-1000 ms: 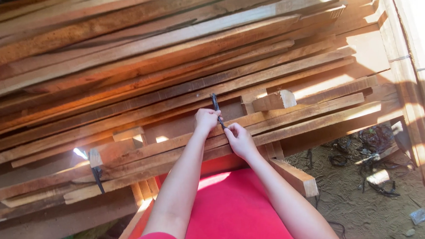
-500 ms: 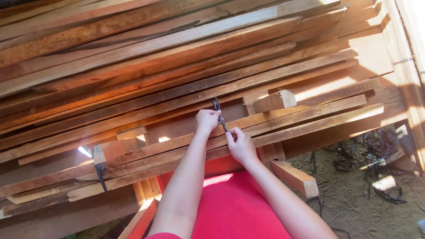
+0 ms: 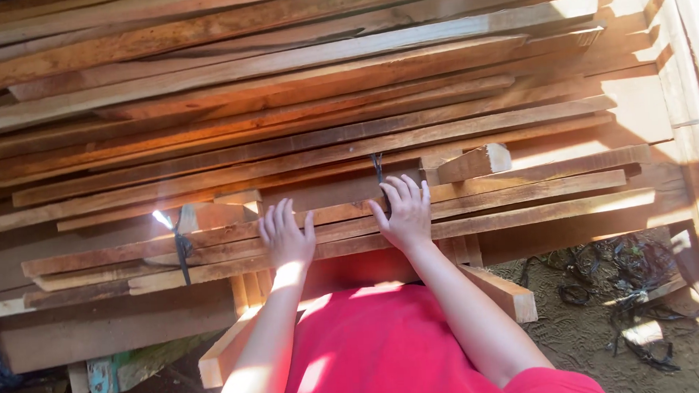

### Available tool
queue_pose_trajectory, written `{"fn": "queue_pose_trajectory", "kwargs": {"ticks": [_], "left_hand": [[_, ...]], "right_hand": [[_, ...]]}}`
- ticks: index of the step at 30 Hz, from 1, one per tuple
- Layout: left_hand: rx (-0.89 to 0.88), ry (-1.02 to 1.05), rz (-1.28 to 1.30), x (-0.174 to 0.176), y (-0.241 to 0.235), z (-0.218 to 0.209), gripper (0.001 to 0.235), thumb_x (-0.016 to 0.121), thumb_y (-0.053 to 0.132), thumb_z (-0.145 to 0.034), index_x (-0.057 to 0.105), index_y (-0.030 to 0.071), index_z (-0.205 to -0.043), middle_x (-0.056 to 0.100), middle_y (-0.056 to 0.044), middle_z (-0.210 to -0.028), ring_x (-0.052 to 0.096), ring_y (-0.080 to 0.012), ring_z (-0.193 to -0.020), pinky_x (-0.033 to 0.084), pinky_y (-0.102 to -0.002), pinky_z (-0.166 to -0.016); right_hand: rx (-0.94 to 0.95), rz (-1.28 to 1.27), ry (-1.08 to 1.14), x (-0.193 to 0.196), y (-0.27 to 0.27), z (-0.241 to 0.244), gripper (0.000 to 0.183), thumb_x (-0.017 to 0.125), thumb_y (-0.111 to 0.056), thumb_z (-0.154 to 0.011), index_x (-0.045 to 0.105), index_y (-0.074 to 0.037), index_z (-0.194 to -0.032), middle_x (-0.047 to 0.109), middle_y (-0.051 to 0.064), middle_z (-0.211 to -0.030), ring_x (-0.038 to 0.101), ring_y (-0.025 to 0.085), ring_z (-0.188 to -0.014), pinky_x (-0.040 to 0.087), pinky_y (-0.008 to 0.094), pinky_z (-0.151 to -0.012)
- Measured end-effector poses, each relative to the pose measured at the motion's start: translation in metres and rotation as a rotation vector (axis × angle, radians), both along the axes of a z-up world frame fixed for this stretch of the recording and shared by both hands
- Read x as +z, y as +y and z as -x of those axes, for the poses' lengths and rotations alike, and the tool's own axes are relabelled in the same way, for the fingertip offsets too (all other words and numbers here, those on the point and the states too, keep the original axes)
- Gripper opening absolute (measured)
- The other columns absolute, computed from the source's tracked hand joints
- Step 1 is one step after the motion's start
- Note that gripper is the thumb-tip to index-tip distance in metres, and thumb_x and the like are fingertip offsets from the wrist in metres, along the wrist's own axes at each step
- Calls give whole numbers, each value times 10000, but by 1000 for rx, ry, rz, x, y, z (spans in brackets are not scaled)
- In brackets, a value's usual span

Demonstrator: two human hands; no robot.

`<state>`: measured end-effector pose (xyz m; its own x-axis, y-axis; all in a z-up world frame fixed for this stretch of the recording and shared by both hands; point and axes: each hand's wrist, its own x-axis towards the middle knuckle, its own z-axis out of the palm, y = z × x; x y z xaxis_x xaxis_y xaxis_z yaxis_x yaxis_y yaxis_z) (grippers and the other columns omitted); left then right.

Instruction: The person ties a black strap around a stack of wooden planks, loops and tightens it by hand, then moves to another stack to repeat the process. The person lifts and repositions planks to align them before securing the strap.

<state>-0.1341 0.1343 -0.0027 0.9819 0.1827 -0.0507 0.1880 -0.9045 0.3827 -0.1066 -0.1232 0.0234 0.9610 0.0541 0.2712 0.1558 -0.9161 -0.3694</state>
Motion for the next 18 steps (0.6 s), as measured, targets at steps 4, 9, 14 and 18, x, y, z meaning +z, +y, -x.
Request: {"fn": "queue_pose_trajectory", "kwargs": {"ticks": [4, 9, 14, 18], "left_hand": [[-75, -153, -211, 10, 13, 42, 615, 511, 506, -1041, 480, 104, -1505, 457, -109, -1606, 374, -337, -1491, 217, -550, -1220], [-83, -266, -285, -12, 14, 47, 655, 502, 538, -990, 488, 136, -1507, 445, -80, -1616, 393, -333, -1487, 252, -534, -1216], [-60, -356, -329, -21, 13, 42, 640, 486, 528, -943, 529, 177, -1476, 491, -38, -1594, 443, -304, -1468, 263, -518, -1212], [-49, -339, -276, -12, 16, 46, 606, 557, 477, -938, 549, 152, -1449, 507, -60, -1578, 450, -322, -1462, 286, -532, -1200]], "right_hand": [[283, 130, 49, 8, -6, 32, 901, 630, -755, -764, 537, -162, -1436, 491, 75, -1550, 402, 351, -1451, 213, 627, -1184], [414, 359, 115, -25, -26, 23, 1416, 832, -716, -354, 371, -182, -1582, 346, 109, -1652, 278, 421, -1524, 168, 679, -1217], [432, 335, 17, -24, -26, 16, 1278, 735, -793, -435, 454, -223, -1544, 464, 75, -1544, 420, 357, -1419, 252, 624, -1198], [430, 248, 96, -2, -19, 10, 1175, 617, -913, -582, 471, -235, -1529, 472, 54, -1541, 412, 337, -1436, 239, 613, -1202]]}}
